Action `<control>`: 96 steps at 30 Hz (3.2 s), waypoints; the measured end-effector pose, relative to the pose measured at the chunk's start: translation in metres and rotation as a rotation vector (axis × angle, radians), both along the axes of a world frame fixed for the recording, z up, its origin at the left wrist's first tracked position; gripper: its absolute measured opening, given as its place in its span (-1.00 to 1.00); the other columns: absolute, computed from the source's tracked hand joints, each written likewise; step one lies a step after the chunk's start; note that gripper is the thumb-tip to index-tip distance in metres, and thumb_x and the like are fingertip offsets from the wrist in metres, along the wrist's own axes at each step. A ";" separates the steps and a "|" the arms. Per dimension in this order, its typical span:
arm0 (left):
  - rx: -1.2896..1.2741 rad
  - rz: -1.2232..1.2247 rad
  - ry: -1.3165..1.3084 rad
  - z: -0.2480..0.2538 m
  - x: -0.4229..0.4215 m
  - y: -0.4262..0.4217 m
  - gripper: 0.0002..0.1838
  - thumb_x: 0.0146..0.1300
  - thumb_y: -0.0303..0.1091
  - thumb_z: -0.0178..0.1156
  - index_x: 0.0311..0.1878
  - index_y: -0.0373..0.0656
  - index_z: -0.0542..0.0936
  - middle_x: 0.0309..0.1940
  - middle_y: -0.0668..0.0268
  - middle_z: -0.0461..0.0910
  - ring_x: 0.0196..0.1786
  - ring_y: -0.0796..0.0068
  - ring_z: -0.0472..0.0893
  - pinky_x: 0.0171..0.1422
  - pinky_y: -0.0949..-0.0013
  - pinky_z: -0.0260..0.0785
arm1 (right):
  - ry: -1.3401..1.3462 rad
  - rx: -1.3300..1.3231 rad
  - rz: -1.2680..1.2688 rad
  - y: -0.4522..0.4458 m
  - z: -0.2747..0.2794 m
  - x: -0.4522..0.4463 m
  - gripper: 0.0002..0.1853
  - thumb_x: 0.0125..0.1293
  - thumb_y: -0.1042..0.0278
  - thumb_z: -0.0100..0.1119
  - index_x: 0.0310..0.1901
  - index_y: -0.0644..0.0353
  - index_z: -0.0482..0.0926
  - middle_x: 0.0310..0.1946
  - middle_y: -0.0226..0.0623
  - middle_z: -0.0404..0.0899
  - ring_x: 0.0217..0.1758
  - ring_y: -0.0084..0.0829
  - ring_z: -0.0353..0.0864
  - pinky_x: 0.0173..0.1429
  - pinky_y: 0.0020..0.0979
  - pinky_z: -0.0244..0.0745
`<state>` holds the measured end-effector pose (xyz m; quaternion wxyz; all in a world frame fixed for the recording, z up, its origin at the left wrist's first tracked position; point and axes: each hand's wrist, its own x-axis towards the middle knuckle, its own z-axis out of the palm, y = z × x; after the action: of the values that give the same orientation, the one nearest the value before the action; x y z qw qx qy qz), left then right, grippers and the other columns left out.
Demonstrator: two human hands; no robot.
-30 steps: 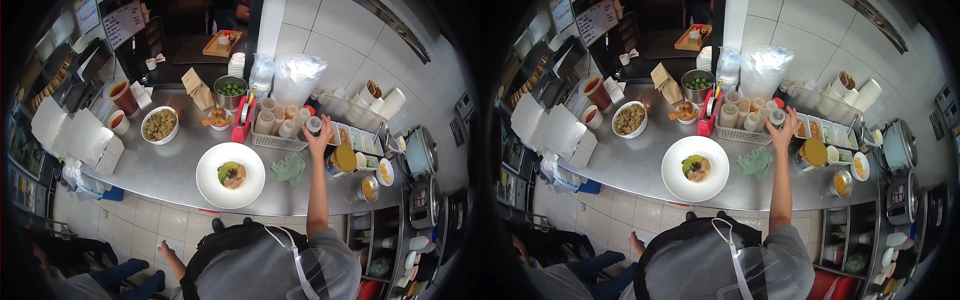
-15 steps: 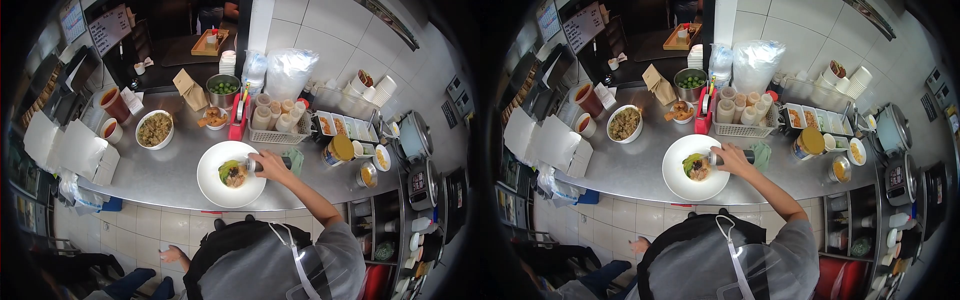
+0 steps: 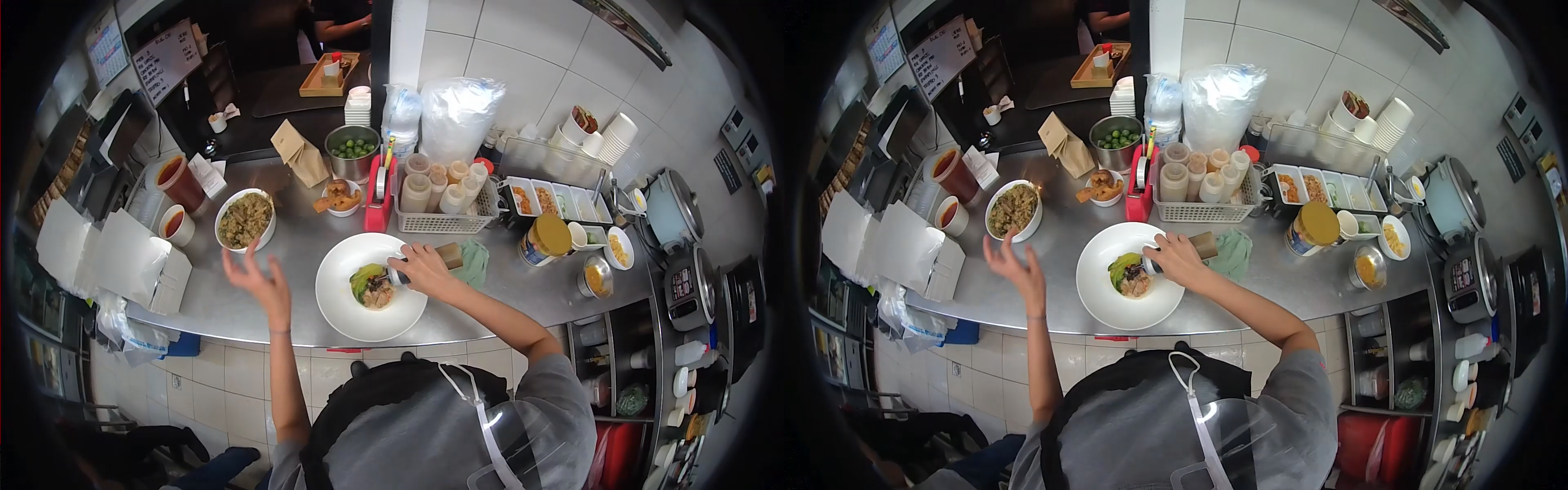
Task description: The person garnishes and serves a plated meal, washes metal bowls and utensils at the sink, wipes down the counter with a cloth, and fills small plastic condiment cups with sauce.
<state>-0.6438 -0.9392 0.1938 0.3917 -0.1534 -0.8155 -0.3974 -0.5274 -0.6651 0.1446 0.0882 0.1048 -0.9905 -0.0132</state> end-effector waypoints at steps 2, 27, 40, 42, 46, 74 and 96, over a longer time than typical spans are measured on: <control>-0.035 -0.117 0.030 0.023 -0.007 0.040 -0.63 0.08 -0.49 0.13 0.01 -0.09 0.47 0.27 -0.06 0.00 0.33 -0.03 0.00 0.34 0.05 -0.12 | -0.070 -0.153 -0.040 0.002 0.011 0.003 -0.37 -0.28 0.31 0.41 -0.01 -0.06 0.47 -0.20 -0.25 0.39 -0.07 -0.22 0.42 -0.08 -0.24 0.38; -1.081 -0.753 -0.046 0.017 -0.036 0.339 -0.53 -0.41 0.01 0.44 -0.36 -0.01 0.66 0.28 0.17 0.09 0.40 0.02 -0.19 0.36 -0.29 -0.45 | 0.834 -1.099 -0.433 0.191 0.045 -0.008 -0.44 -0.15 0.29 0.46 -0.08 0.27 0.47 -0.15 -0.22 0.52 -0.10 -0.39 0.52 -0.01 -0.41 0.37; -0.536 -0.940 0.042 0.133 -0.027 0.280 -0.55 -0.51 -0.03 0.42 -0.45 -0.05 0.65 0.20 0.15 0.16 0.38 -0.06 -0.14 0.31 -0.33 -0.44 | 0.723 -0.641 -0.767 0.198 -0.045 -0.021 -0.38 -0.28 -0.05 0.44 -0.12 0.06 0.55 -0.10 -0.19 0.45 0.05 -0.12 0.29 0.14 -0.13 0.14; -0.516 -0.929 0.062 0.148 -0.020 0.266 -0.54 -0.50 -0.03 0.43 -0.44 -0.06 0.64 0.20 0.15 0.18 0.37 -0.06 -0.11 0.32 -0.24 -0.37 | 0.819 -0.661 -0.762 0.198 -0.043 -0.027 -0.32 -0.19 -0.05 0.40 0.01 0.09 0.49 0.05 -0.12 0.34 0.12 -0.15 0.27 0.21 -0.16 0.12; -0.472 -0.981 0.085 0.166 -0.010 0.239 -0.53 -0.47 -0.01 0.45 -0.44 -0.08 0.64 0.19 0.15 0.22 0.35 -0.07 -0.06 0.35 -0.07 -0.28 | 0.944 -1.158 -0.232 0.118 0.076 -0.004 -0.22 -0.10 -0.05 0.36 0.15 0.15 0.35 0.14 -0.11 0.28 0.24 -0.21 0.21 0.28 -0.22 0.09; -0.219 -0.425 -0.374 0.061 0.022 -0.028 -0.68 0.01 -0.38 0.27 -0.11 -0.17 0.56 -0.13 0.14 0.53 -0.08 0.17 0.49 0.02 0.27 0.30 | 0.111 0.097 -0.001 0.014 0.028 0.013 -0.63 -0.03 0.34 0.18 -0.09 -0.09 0.53 -0.30 -0.31 0.46 -0.14 -0.32 0.48 -0.13 -0.27 0.29; -0.848 -0.884 -0.205 -0.165 0.112 0.302 -0.58 0.16 -0.35 0.03 0.12 -0.14 0.33 0.08 0.07 0.38 0.19 -0.12 0.26 0.12 -0.07 0.21 | 0.644 -0.960 -0.365 0.137 -0.005 -0.043 -0.21 -0.12 0.29 0.38 0.15 0.31 0.17 0.03 0.07 0.36 0.18 -0.05 0.32 0.20 -0.22 0.23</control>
<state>-0.5317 -0.6368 0.0285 0.0147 -0.5802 -0.7951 -0.1760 -0.5705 -0.5285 0.1396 0.4173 -0.1278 -0.8112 0.3892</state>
